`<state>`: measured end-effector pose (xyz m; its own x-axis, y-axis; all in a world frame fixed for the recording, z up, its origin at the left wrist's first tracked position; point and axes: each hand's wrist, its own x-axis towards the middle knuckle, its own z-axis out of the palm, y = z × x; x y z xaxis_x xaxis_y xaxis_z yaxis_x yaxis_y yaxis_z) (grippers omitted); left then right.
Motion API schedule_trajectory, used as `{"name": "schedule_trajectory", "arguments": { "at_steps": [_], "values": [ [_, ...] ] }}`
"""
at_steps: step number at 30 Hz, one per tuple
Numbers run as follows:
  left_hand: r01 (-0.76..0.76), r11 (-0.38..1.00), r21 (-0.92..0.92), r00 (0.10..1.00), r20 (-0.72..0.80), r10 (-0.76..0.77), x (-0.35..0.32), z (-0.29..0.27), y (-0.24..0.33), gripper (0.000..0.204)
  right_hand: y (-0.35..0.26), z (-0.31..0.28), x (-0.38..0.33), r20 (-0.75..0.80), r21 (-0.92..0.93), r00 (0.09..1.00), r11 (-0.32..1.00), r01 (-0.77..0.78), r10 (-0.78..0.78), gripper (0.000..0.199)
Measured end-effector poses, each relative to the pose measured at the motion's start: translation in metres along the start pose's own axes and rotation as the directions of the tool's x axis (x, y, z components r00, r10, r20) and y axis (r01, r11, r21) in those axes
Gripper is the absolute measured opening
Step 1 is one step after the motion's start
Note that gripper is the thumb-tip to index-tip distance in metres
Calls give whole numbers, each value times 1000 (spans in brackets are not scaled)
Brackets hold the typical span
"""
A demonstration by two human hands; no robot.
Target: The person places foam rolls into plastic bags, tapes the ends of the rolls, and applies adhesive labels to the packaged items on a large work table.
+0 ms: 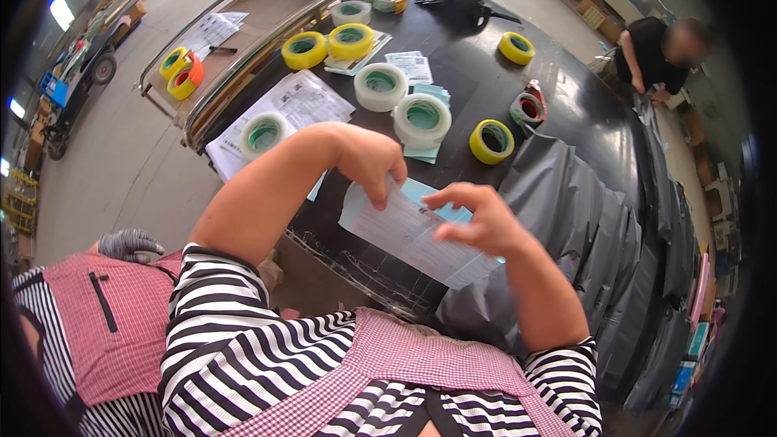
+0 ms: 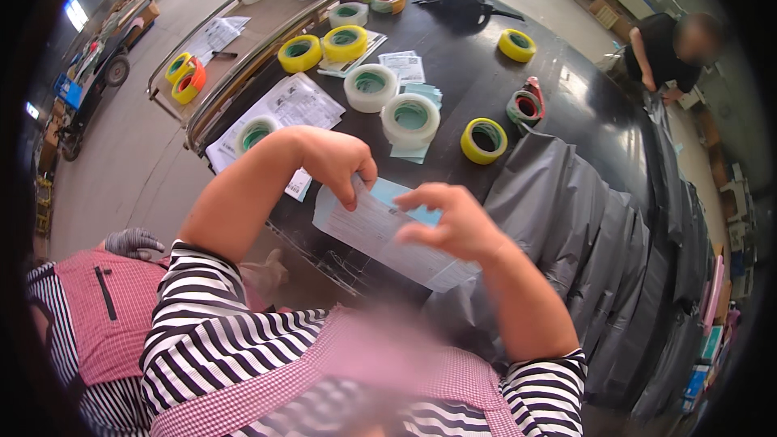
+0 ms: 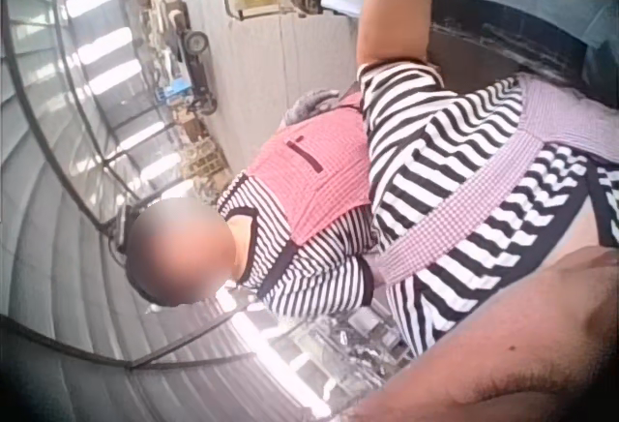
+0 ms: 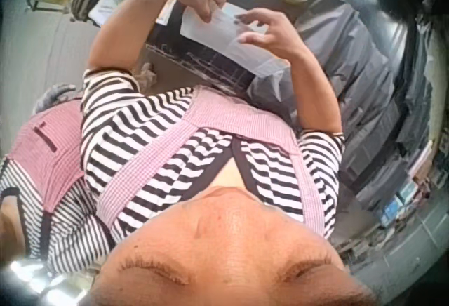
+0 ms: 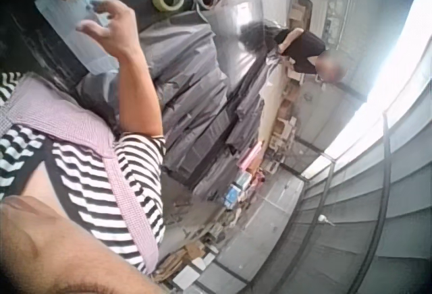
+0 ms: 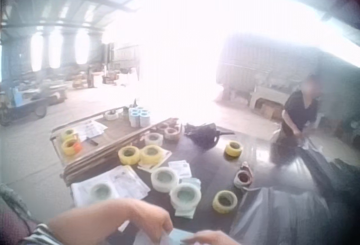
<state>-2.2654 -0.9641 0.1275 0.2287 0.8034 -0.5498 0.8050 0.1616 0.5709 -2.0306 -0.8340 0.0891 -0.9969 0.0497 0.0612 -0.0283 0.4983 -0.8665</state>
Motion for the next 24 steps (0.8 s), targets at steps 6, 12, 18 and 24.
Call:
{"name": "schedule_trajectory", "arguments": {
  "at_steps": [6,12,18,24],
  "values": [
    [-391,887,-247,700,-705,112,35,-34,29,36,-2,22,-47,-259,648,850,735,-199,459,22],
    [-753,425,-503,573,-818,49,56,80,77,34,-15,18,-94,-638,731,587,632,258,498,17],
    [-706,186,-683,700,-713,39,77,135,118,14,-34,24,-123,-649,752,534,562,344,542,17],
    [-727,174,-664,686,-715,138,78,138,144,5,-44,22,-153,-847,411,415,904,115,332,36]
  ]
}}
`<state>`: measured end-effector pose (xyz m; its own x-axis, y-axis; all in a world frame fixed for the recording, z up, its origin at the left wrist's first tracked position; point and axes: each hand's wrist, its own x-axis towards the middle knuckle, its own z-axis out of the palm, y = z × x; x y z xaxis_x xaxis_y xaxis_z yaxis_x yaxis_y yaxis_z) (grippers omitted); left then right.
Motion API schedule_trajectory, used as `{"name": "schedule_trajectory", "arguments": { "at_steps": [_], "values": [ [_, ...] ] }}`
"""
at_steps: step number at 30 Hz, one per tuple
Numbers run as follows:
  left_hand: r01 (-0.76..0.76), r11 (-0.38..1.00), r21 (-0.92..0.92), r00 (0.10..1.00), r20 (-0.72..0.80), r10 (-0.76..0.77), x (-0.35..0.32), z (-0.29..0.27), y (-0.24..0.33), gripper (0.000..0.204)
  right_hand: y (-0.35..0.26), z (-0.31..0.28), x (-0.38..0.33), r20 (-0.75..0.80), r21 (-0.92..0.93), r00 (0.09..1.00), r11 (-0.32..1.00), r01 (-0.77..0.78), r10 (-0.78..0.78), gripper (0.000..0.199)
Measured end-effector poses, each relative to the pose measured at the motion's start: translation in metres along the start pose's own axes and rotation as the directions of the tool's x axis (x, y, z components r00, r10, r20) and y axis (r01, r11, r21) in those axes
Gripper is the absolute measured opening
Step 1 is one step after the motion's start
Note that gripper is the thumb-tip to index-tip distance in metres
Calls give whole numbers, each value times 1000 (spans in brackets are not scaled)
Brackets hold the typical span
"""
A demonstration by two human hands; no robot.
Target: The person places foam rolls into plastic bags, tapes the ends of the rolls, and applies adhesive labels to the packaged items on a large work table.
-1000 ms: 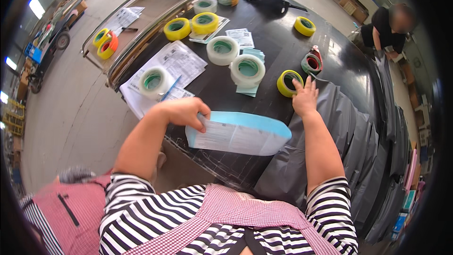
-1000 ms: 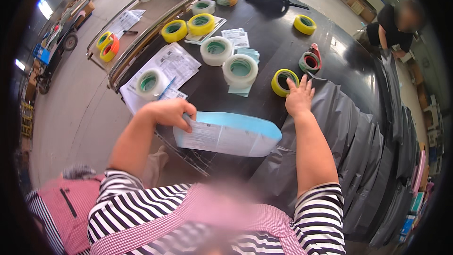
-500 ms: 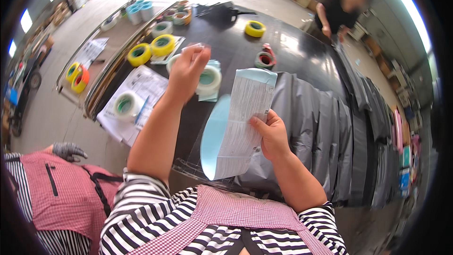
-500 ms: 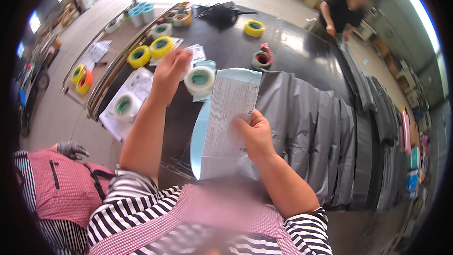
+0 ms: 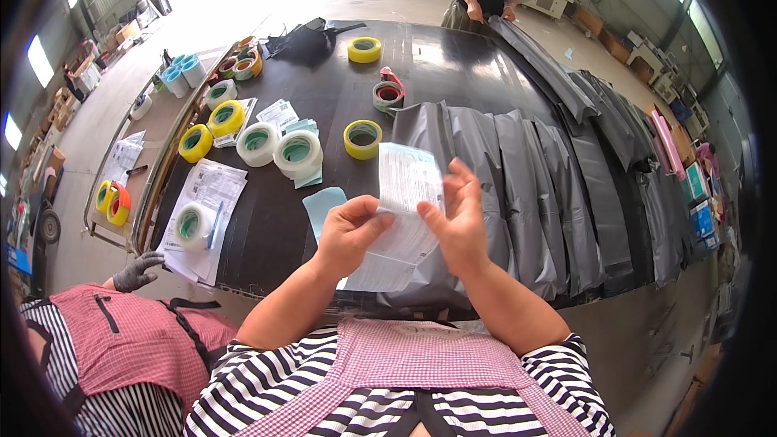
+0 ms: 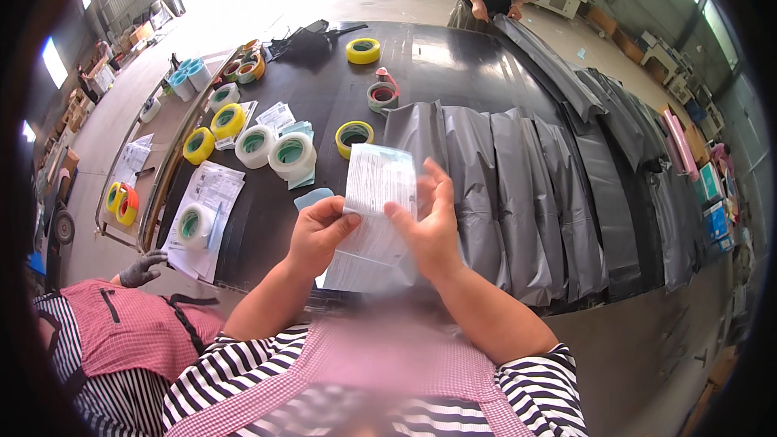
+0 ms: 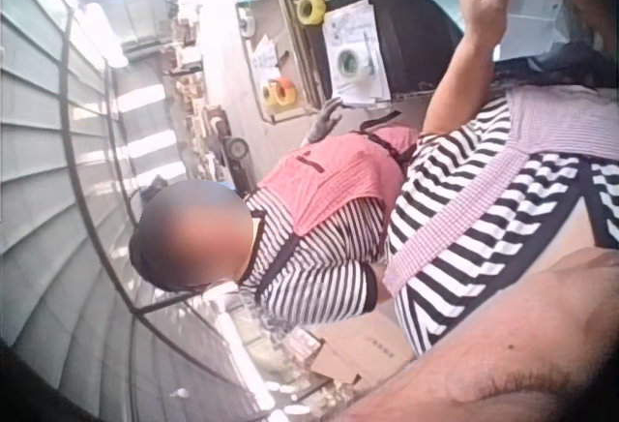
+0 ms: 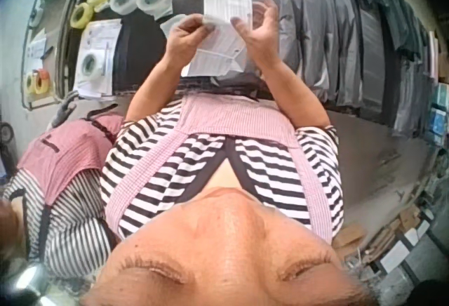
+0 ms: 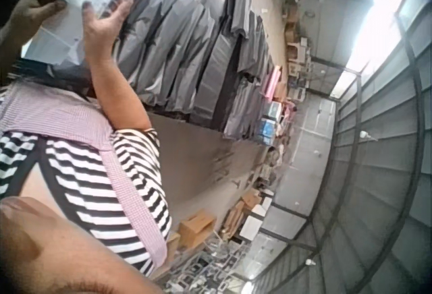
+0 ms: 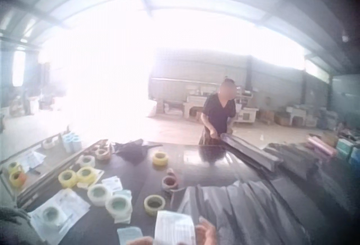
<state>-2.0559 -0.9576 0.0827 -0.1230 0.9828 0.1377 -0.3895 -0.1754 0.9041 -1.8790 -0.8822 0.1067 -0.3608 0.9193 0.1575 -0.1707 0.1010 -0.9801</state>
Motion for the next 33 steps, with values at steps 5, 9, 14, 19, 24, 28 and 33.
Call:
{"name": "schedule_trajectory", "arguments": {
  "at_steps": [5,9,14,19,24,28,33],
  "values": [
    [-77,952,296,997,30,72,-2,25,-6,3,-22,-26,-10,366,-584,806,560,588,-465,37],
    [-235,692,683,972,153,179,2,58,5,9,-14,-58,-3,376,-456,795,652,606,-476,27],
    [-129,660,740,989,147,29,7,110,15,19,-13,-98,-2,321,-306,844,797,521,-429,14],
    [-75,550,832,994,107,-26,6,149,9,19,-17,-132,4,300,-209,883,878,430,-361,7],
    [-7,489,872,999,27,-34,-9,160,-15,18,-6,-158,14,290,-23,955,997,73,-63,17],
    [252,458,852,966,-196,-167,-28,146,-12,16,15,-186,44,341,135,857,882,-451,386,32],
    [450,552,702,889,-412,-202,-80,98,-14,16,30,-219,75,378,98,611,627,-773,695,48]
  ]
}}
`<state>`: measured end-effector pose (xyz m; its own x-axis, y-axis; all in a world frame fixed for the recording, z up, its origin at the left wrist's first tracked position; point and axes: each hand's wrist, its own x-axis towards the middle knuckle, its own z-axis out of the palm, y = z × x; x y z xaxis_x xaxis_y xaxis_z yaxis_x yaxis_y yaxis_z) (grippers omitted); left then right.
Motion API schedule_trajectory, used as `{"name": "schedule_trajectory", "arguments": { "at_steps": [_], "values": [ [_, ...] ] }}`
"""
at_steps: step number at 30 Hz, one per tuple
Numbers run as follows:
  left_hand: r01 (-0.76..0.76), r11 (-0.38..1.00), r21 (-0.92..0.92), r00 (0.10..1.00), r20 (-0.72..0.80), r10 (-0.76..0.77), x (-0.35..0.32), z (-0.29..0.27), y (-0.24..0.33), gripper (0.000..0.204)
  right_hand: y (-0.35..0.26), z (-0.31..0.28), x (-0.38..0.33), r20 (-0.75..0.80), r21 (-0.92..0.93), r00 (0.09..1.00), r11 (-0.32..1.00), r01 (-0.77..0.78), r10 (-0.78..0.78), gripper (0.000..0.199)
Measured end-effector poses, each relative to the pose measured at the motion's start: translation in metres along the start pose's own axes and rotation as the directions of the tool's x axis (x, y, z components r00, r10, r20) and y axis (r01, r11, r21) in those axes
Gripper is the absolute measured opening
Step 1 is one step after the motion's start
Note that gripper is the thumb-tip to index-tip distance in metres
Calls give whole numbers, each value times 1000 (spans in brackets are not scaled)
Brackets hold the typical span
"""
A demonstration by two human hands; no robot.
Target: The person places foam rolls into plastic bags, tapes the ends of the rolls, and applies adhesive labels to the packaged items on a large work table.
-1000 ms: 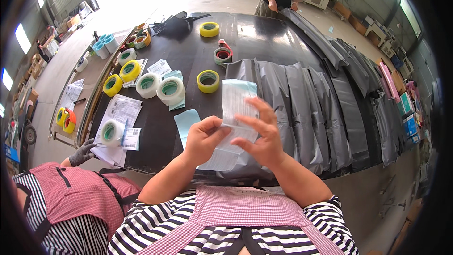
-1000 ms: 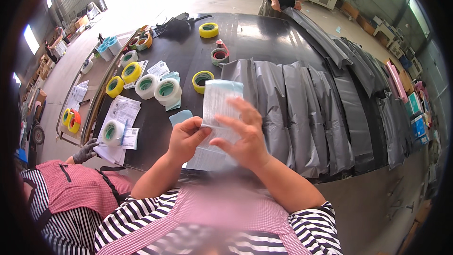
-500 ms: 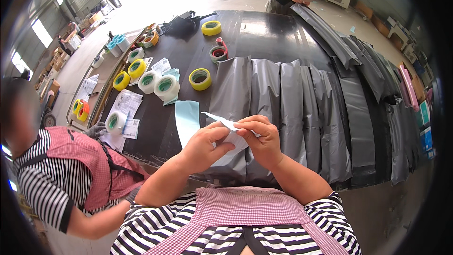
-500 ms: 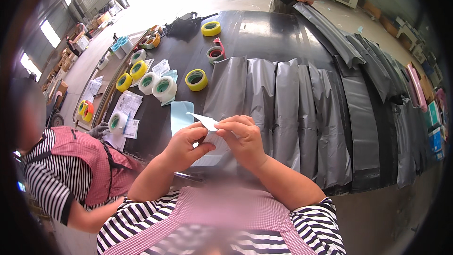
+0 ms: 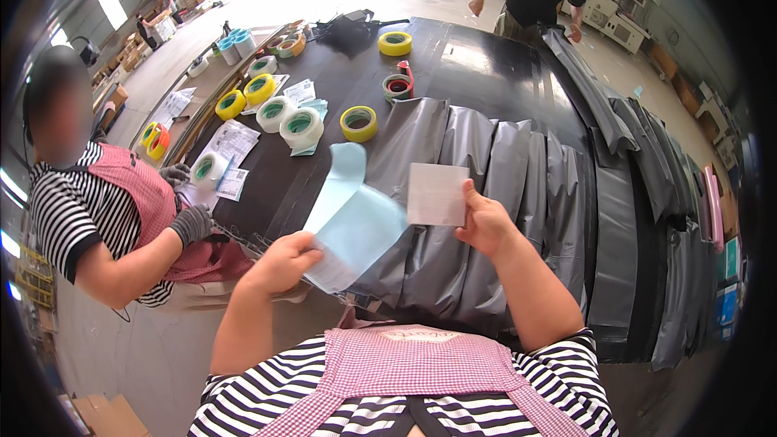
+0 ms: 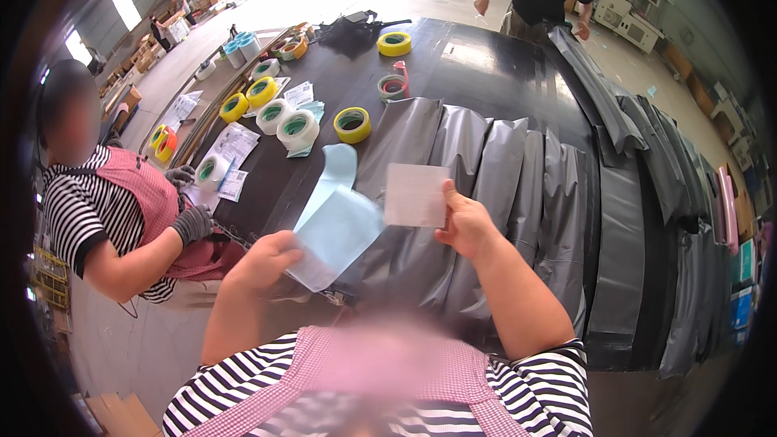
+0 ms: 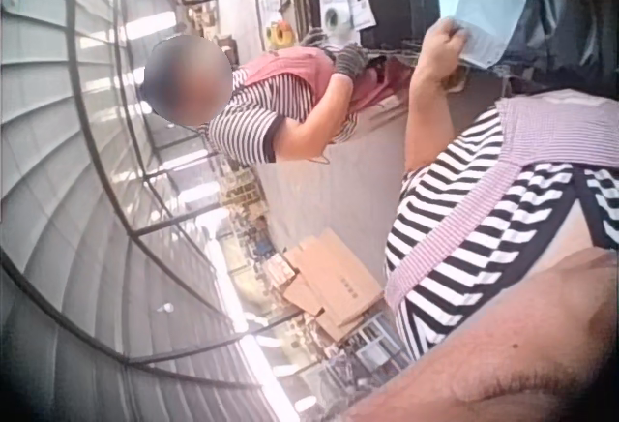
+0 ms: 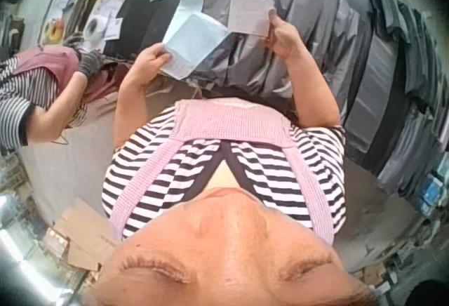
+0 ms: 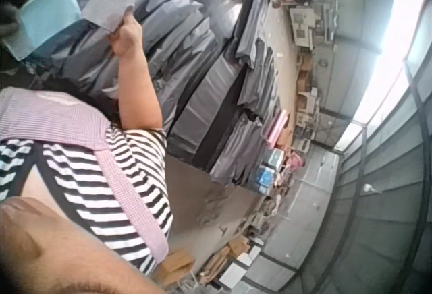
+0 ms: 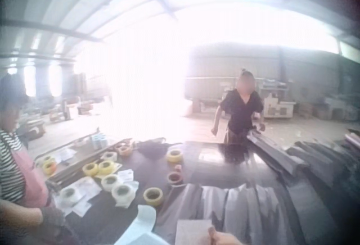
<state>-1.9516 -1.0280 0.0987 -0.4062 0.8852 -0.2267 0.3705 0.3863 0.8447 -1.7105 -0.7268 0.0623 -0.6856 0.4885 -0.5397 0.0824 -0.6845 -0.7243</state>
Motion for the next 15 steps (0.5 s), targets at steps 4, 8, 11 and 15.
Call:
{"name": "schedule_trajectory", "arguments": {
  "at_steps": [4,8,11,15],
  "values": [
    [116,993,0,970,-215,-113,-22,-38,-62,19,-21,-21,3,11,220,991,967,126,-131,50],
    [76,982,-172,981,-162,-105,-33,-35,-70,18,-51,28,2,-356,292,736,680,672,-575,36],
    [-72,992,102,978,-186,90,-19,-19,-53,15,-15,50,49,-204,-244,266,313,918,-942,26],
    [-115,987,111,992,-35,119,-9,-3,-57,19,33,81,91,320,-853,102,-240,463,-942,41]
  ]
}}
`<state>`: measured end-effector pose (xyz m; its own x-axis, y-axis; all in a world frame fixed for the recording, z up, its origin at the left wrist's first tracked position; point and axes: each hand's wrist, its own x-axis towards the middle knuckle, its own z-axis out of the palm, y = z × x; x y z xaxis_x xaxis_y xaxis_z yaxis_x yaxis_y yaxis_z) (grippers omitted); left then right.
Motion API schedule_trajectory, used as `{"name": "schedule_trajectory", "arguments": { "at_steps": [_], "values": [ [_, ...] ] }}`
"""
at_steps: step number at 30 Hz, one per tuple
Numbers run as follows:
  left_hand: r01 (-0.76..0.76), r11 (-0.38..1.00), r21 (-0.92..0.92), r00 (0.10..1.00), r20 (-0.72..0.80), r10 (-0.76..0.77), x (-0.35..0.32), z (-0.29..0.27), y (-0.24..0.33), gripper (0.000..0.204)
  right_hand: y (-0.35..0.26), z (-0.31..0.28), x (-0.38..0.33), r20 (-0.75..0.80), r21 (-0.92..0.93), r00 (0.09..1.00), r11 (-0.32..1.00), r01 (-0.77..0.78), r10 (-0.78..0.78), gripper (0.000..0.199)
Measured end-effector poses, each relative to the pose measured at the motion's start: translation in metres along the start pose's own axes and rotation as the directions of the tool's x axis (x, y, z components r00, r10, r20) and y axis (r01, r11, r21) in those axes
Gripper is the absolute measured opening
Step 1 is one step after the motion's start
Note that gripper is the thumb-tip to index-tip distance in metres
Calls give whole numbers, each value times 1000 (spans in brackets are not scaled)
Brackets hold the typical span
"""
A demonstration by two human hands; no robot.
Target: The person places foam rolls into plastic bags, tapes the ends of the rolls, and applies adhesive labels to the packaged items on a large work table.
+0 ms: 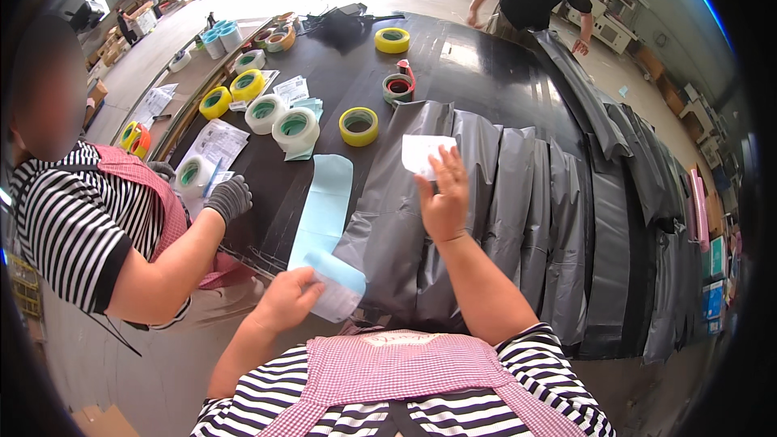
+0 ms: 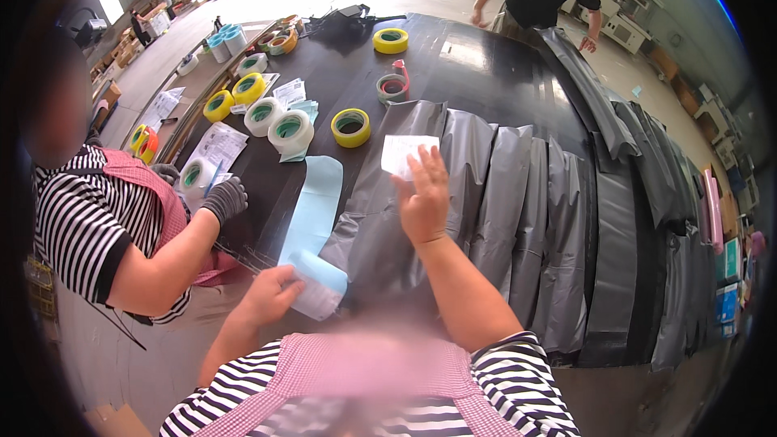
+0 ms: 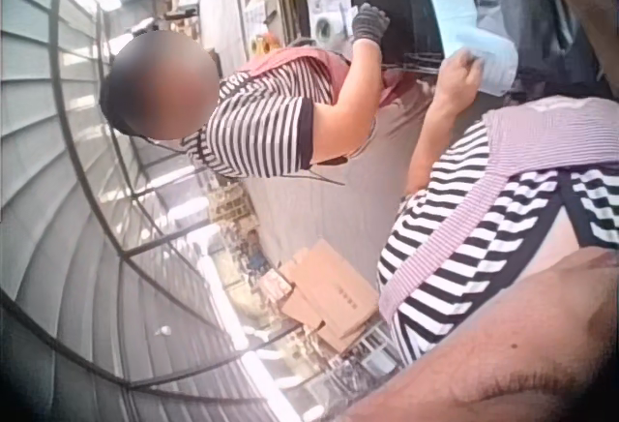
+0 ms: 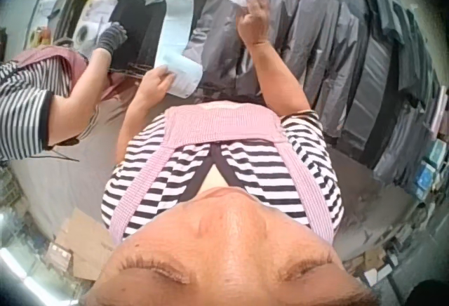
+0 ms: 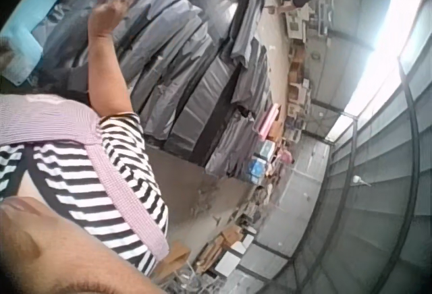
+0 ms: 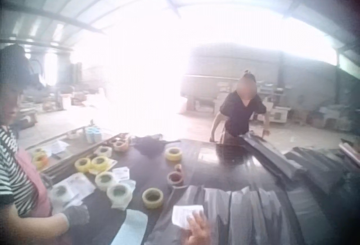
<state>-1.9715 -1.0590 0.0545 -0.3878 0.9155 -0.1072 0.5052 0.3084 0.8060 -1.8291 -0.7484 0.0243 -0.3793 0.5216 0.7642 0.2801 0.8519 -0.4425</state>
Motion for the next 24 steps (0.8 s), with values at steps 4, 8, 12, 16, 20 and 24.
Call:
{"name": "schedule_trajectory", "arguments": {
  "at_steps": [4,8,12,16,20,24],
  "values": [
    [3,998,-62,997,80,2,4,1,-9,23,4,33,-21,88,-96,991,991,-87,96,43],
    [36,998,-61,985,172,-25,11,-3,-16,24,4,48,-22,102,-147,989,985,-88,103,44],
    [28,998,-50,974,225,-16,19,-9,-12,25,5,60,-24,107,-194,986,975,-108,131,45],
    [7,999,-54,968,250,7,24,-15,-16,25,6,68,-29,131,-235,979,964,-123,157,46],
    [-15,999,-29,959,282,22,28,-19,-22,25,6,68,-37,223,-267,932,938,-222,284,49],
    [-62,996,-65,957,280,78,32,-18,-24,25,-15,51,-28,366,-409,856,890,-203,364,57]
  ]
}}
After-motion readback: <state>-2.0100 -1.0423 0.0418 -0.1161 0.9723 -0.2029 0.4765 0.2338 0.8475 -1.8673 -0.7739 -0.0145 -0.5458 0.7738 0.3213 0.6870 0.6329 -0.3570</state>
